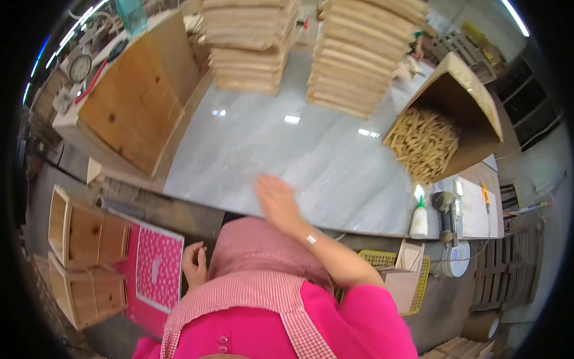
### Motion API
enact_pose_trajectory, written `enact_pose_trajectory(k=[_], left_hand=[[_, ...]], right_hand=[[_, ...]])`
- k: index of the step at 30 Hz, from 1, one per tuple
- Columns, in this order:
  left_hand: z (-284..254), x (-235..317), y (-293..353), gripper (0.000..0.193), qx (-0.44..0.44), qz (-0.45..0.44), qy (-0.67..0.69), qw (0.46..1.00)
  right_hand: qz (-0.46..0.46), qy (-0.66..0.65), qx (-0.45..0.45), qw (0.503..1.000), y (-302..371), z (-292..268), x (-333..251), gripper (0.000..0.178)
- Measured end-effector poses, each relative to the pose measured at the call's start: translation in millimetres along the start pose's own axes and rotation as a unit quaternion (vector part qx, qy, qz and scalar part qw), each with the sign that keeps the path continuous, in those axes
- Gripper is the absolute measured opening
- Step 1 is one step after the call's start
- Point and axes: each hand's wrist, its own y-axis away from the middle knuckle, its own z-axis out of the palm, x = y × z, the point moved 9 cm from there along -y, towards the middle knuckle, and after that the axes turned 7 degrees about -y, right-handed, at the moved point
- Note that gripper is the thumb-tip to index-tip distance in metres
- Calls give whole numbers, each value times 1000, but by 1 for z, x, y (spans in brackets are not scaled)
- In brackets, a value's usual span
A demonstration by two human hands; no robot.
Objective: Assemble a wooden box by applying glue to the edges of wood panels and securing the structure with rubber bands.
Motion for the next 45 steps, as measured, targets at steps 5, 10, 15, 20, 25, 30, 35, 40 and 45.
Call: enact_pose_trajectory(k=[5,10,15,20,25,30,35,40,45], left_hand=[[75,107,-33,17,-7,284,-102,953],[172,166,-65,22,-74,407,-123,902],[218,152,-69,35,-60,424,-255,867],[215,163,-67,40,-23,435,-275,857],[219,163,-67,45,-42,426,-281,859],[215,163,-68,47,-43,417,-283,862],[217,160,-67,48,-43,429,-275,859],[216,163,-69,49,-31,427,-268,863],[231,174,-87,59,-83,353,-213,907]], right_hand=[[174,227,94,954,135,-175,126,38],[482,297,-27,824,142,-265,195,49],[77,371,198,904,-76,-369,92,63],[-88,426,302,848,-252,-430,26,64],[18,459,288,841,-365,-432,45,61],[105,435,157,881,-396,-439,70,54],[64,458,171,870,-379,-468,60,56],[45,471,128,872,-318,-455,-10,57],[-57,514,146,843,-255,-425,-82,55]])
